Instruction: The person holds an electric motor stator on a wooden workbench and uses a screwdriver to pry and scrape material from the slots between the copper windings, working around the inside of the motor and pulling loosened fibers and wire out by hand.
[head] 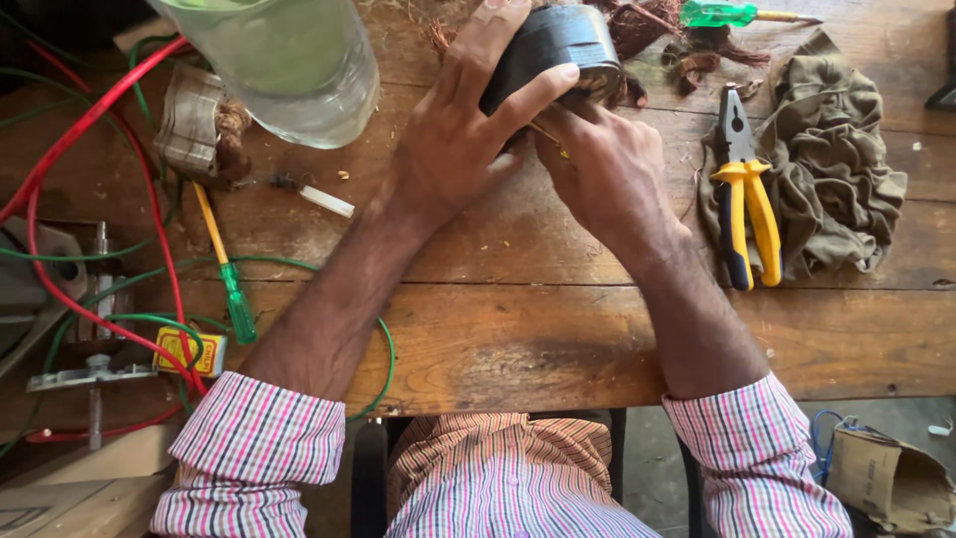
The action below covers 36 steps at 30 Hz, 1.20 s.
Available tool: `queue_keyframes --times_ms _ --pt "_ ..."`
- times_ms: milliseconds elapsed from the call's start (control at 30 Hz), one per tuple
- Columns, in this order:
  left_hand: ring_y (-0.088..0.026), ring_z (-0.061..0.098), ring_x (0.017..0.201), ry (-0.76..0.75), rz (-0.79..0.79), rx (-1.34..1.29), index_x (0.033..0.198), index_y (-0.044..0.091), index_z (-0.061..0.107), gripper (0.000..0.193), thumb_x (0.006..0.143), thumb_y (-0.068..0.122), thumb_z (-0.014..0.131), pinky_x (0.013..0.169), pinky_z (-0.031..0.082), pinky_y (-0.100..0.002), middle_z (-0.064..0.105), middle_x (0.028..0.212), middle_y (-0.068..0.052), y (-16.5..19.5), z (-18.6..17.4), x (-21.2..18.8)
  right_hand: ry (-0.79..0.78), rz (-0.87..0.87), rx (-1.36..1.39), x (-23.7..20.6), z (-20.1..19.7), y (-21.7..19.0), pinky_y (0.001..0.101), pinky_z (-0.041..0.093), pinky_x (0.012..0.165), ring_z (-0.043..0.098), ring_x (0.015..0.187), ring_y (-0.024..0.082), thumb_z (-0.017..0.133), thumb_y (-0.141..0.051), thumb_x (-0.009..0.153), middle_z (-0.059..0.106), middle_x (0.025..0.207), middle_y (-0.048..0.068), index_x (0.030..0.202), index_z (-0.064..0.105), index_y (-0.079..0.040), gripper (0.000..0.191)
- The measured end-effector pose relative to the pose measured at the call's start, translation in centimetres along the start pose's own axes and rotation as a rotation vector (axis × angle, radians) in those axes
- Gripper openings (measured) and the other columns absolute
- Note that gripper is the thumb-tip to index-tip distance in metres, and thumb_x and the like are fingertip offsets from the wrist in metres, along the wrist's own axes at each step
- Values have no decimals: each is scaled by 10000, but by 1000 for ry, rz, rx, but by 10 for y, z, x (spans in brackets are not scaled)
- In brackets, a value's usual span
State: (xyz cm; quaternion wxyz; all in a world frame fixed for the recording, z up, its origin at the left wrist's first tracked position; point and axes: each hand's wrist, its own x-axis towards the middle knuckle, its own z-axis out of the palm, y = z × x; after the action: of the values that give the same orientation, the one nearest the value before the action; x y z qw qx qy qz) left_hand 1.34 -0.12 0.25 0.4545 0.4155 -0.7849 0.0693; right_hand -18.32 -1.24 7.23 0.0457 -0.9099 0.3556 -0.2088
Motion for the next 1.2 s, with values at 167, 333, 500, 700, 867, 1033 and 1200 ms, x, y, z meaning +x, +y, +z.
queue_keyframes --times_ms 167,333,500,700,867,1033,1200 --pt "-379 373 1514 -16 -52 12 1514 309 504 762 891 43 852 1169 537 -444 321 1599 -133 5 0 0 40 21 58 -3 5 4 492 552 707 700 869 378 702 -101 969 711 1073 141 1244 688 -132 277" --pt "-394 429 1471 -34 -46 -15 1500 262 501 726 891 74 850 1178 524 -482 359 1571 -145 10 -4 2 88 33 77 -8 11 12 480 551 689 708 866 365 695 -113 991 714 1074 123 1256 674 -137 267" --pt "-442 444 1473 -50 -59 -36 1520 249 507 732 907 72 868 1170 492 -541 368 1595 -167 13 -4 6 91 67 93 -10 17 16 479 544 667 710 842 359 690 -136 1002 718 1043 111 1241 659 -123 241" --pt "-446 416 1444 -57 -46 -22 1498 239 482 753 875 70 870 1198 456 -551 348 1571 -176 13 -3 6 106 59 107 -10 18 15 469 556 673 712 838 357 674 -127 1012 710 1046 115 1238 648 -110 228" --pt "-457 420 1479 -65 -40 -10 1531 244 485 770 899 82 894 1198 448 -557 356 1588 -185 12 -4 5 106 59 51 -11 20 10 440 543 599 710 767 334 694 -143 994 709 1036 114 1216 655 -83 233" --pt "-443 414 1436 -60 -26 -28 1485 225 481 747 864 69 864 1204 448 -553 351 1590 -188 11 -4 6 118 82 -5 -9 25 9 403 559 600 718 733 269 744 -197 969 714 985 81 1105 670 -83 192" --pt "-455 409 1483 -46 -15 -17 1480 228 485 726 902 49 887 1201 459 -544 341 1590 -178 11 -4 6 102 87 -48 -9 32 13 350 562 594 708 684 197 770 -191 973 722 958 62 1045 670 -64 177"
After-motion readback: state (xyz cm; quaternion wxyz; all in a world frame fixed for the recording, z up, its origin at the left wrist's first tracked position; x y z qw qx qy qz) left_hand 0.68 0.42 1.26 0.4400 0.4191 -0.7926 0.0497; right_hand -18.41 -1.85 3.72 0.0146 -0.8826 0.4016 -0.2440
